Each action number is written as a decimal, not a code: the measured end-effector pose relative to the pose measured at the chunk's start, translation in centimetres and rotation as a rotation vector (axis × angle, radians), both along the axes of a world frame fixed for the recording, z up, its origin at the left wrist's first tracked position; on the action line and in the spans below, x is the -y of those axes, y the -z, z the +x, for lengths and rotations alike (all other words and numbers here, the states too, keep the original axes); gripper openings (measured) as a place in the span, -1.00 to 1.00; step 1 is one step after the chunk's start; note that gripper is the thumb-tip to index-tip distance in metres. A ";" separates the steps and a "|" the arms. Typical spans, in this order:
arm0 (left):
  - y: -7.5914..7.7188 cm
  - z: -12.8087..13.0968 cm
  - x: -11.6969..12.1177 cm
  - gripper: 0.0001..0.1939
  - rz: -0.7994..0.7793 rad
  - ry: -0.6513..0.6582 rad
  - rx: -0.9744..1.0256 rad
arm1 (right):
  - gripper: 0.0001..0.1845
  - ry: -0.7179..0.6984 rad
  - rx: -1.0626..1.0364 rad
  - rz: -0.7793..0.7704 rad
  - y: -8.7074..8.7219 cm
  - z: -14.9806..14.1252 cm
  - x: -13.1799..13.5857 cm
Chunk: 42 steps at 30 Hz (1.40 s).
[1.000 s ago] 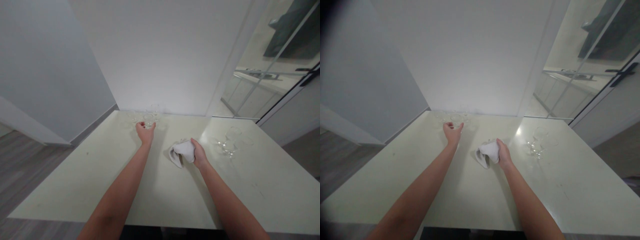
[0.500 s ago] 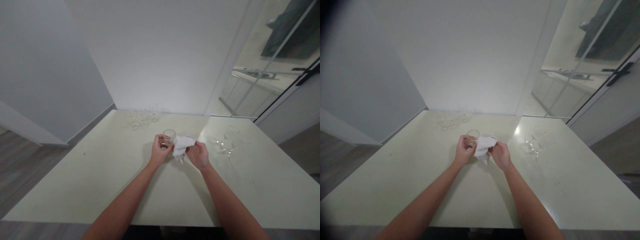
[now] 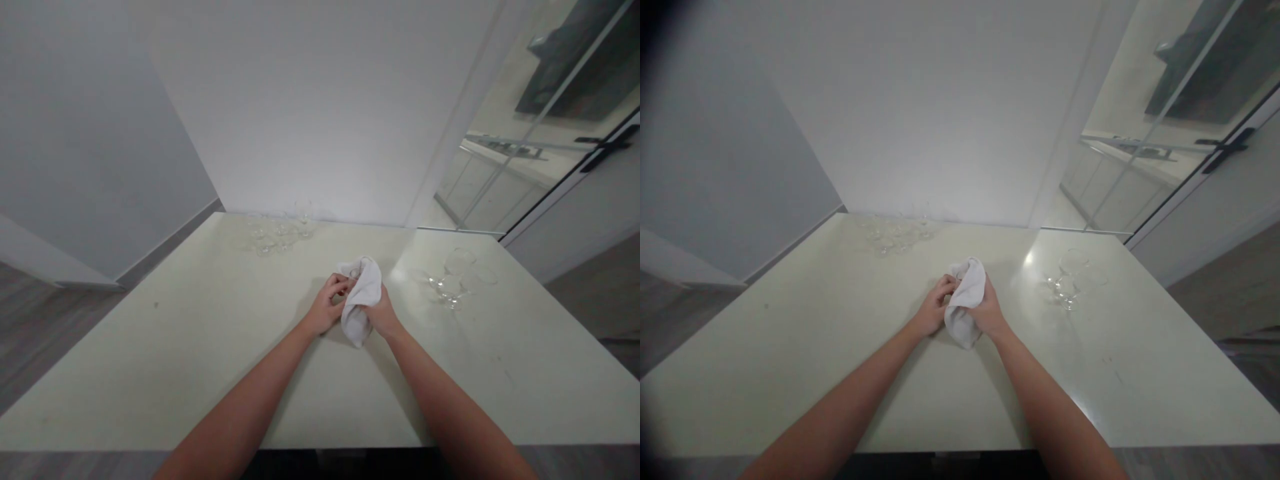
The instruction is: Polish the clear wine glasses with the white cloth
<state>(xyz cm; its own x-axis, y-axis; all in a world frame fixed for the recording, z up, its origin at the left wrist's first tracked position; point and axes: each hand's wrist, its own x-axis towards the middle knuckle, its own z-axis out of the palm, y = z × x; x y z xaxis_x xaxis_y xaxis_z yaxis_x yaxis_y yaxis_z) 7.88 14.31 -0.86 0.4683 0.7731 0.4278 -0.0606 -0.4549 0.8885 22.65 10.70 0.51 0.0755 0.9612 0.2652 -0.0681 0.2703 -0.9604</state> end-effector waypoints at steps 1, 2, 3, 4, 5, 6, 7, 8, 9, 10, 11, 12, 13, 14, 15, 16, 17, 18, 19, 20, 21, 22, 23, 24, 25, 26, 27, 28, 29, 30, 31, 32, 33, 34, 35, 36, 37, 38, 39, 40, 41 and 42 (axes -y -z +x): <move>-0.1 0.1 0.1 -0.64 0.060 -0.034 -0.027 | -0.49 0.022 -0.007 0.002 0.1 -0.1 0.0; -0.1 0.1 0.2 -0.67 0.108 -0.088 -0.040 | -0.47 0.060 -0.018 0.004 0.2 -0.2 -0.1; -0.2 0.3 0.3 -0.67 0.145 -0.156 -0.042 | -0.45 0.107 -0.032 -0.001 0.3 -0.2 -0.1; -0.1 0.4 0.4 -0.64 0.173 -0.235 -0.027 | -0.44 0.158 -0.048 -0.010 0.4 -0.3 -0.2; 0.0 0.5 0.5 -0.60 0.196 -0.308 -0.005 | -0.45 0.202 -0.068 -0.022 0.4 -0.4 -0.2; 0.1 0.6 0.5 -0.54 0.213 -0.358 0.020 | -0.46 0.231 -0.090 -0.036 0.4 -0.5 -0.3; 0.2 0.7 0.6 -0.51 0.223 -0.376 0.043 | -0.47 0.244 -0.114 -0.048 0.5 -0.5 -0.3; 0.3 0.7 0.6 -0.50 0.222 -0.369 0.063 | -0.48 0.249 -0.139 -0.058 0.5 -0.5 -0.3; 0.4 0.7 0.7 -0.51 0.211 -0.351 0.081 | -0.50 0.251 -0.164 -0.066 0.6 -0.5 -0.3; 0.5 0.6 0.8 -0.53 0.194 -0.337 0.094 | -0.54 0.253 -0.183 -0.070 0.7 -0.4 -0.3; 0.5 0.6 0.8 -0.56 0.174 -0.329 0.100 | -0.59 0.256 -0.190 -0.069 0.8 -0.4 -0.3; 0.5 0.5 0.9 -0.58 0.157 -0.328 0.102 | -0.64 0.261 -0.187 -0.063 0.9 -0.4 -0.4; 0.4 0.5 1.0 -0.58 0.145 -0.326 0.099 | -0.67 0.263 -0.179 -0.056 1.0 -0.3 -0.4; 0.3 0.5 1.1 -0.58 0.140 -0.316 0.087 | -0.69 0.257 -0.170 -0.051 1.0 -0.4 -0.4; 0.2 0.5 1.2 -0.58 0.141 -0.296 0.069 | -0.69 0.245 -0.161 -0.052 1.1 -0.4 -0.3; 0.1 0.5 1.2 -0.58 0.141 -0.272 0.049 | -0.66 0.224 -0.149 -0.061 1.1 -0.5 -0.3; -0.1 0.5 1.3 -0.58 0.141 -0.251 0.035 | -0.64 0.199 -0.134 -0.075 1.1 -0.7 -0.2; -0.1 0.5 1.3 -0.58 0.138 -0.236 0.027 | -0.61 0.171 -0.114 -0.093 1.1 -0.8 -0.2; -0.2 0.5 1.3 -0.58 0.130 -0.228 0.023 | -0.58 0.150 -0.091 -0.109 1.1 -0.9 -0.1; -0.1 0.5 1.3 -0.57 0.117 -0.223 0.021 | -0.54 0.150 -0.069 -0.122 1.1 -1.1 0.0; -0.1 0.5 1.3 -0.56 0.099 -0.222 0.023 | -0.51 0.171 -0.052 -0.131 1.2 -1.1 0.0; 0.1 0.6 1.2 -0.55 0.077 -0.219 0.025 | -0.48 0.205 -0.042 -0.136 1.4 -1.2 0.1; 0.2 0.6 1.2 -0.53 0.054 -0.215 0.033 | -0.46 0.245 -0.039 -0.139 1.5 -1.2 0.1; 0.4 0.7 1.2 -0.52 0.027 -0.212 0.051 | -0.46 0.286 -0.035 -0.139 1.7 -1.1 0.1; 0.6 0.8 1.2 -0.52 0.001 -0.211 0.077 | -0.47 0.321 -0.031 -0.139 1.9 -1.1 0.0; 0.8 0.9 1.2 -0.53 -0.023 -0.210 0.106 | -0.50 0.338 -0.029 -0.137 2.1 -1.0 0.0; 0.9 1.0 1.2 -0.54 -0.041 -0.208 0.132 | -0.52 0.338 -0.034 -0.131 2.2 -0.9 -0.1; 1.0 1.1 1.1 -0.57 -0.055 -0.204 0.152 | -0.55 0.325 -0.044 -0.124 2.3 -0.8 -0.2; 1.0 1.1 1.1 -0.60 -0.065 -0.201 0.162 | -0.56 0.301 -0.059 -0.116 2.3 -0.8 -0.3; 1.0 1.1 1.0 -0.61 -0.067 -0.197 0.160 | -0.56 0.266 -0.077 -0.106 2.3 -0.7 -0.3; 0.9 1.0 1.0 -0.62 -0.056 -0.188 0.145 | -0.56 0.222 -0.093 -0.096 2.2 -0.6 -0.4; 0.7 1.0 0.9 -0.61 -0.034 -0.175 0.123 | -0.56 0.179 -0.102 -0.084 2.1 -0.6 -0.4; 0.5 0.9 0.9 -0.60 -0.005 -0.157 0.095 | -0.55 0.139 -0.106 -0.074 1.9 -0.5 -0.5; 0.4 0.9 0.8 -0.59 0.029 -0.136 0.065 | -0.54 0.106 -0.106 -0.062 1.7 -0.5 -0.5; 0.3 0.8 0.7 -0.58 0.064 -0.119 0.038 | -0.52 0.077 -0.105 -0.053 1.5 -0.4 -0.5; 0.2 0.8 0.6 -0.57 0.095 -0.110 0.016 | -0.50 0.056 -0.103 -0.046 1.3 -0.4 -0.5; 0.2 0.8 0.5 -0.58 0.116 -0.111 0.002 | -0.49 0.051 -0.102 -0.042 1.2 -0.4 -0.5; 0.3 0.8 0.5 -0.59 0.127 -0.118 -0.006 | -0.50 0.059 -0.102 -0.040 1.1 -0.3 -0.6; 0.4 0.9 0.4 -0.60 0.123 -0.128 -0.012 | -0.52 0.074 -0.102 -0.044 1.0 -0.4 -0.6; 0.5 1.0 0.4 -0.61 0.099 -0.144 -0.010 | -0.55 0.093 -0.105 -0.053 0.9 -0.4 -0.6; 0.7 1.1 0.4 -0.62 0.056 -0.167 0.001 | -0.59 0.117 -0.110 -0.065 0.9 -0.4 -0.6; 0.8 1.1 0.4 -0.63 -0.001 -0.191 0.017 | -0.63 0.142 -0.113 -0.077 0.9 -0.4 -0.6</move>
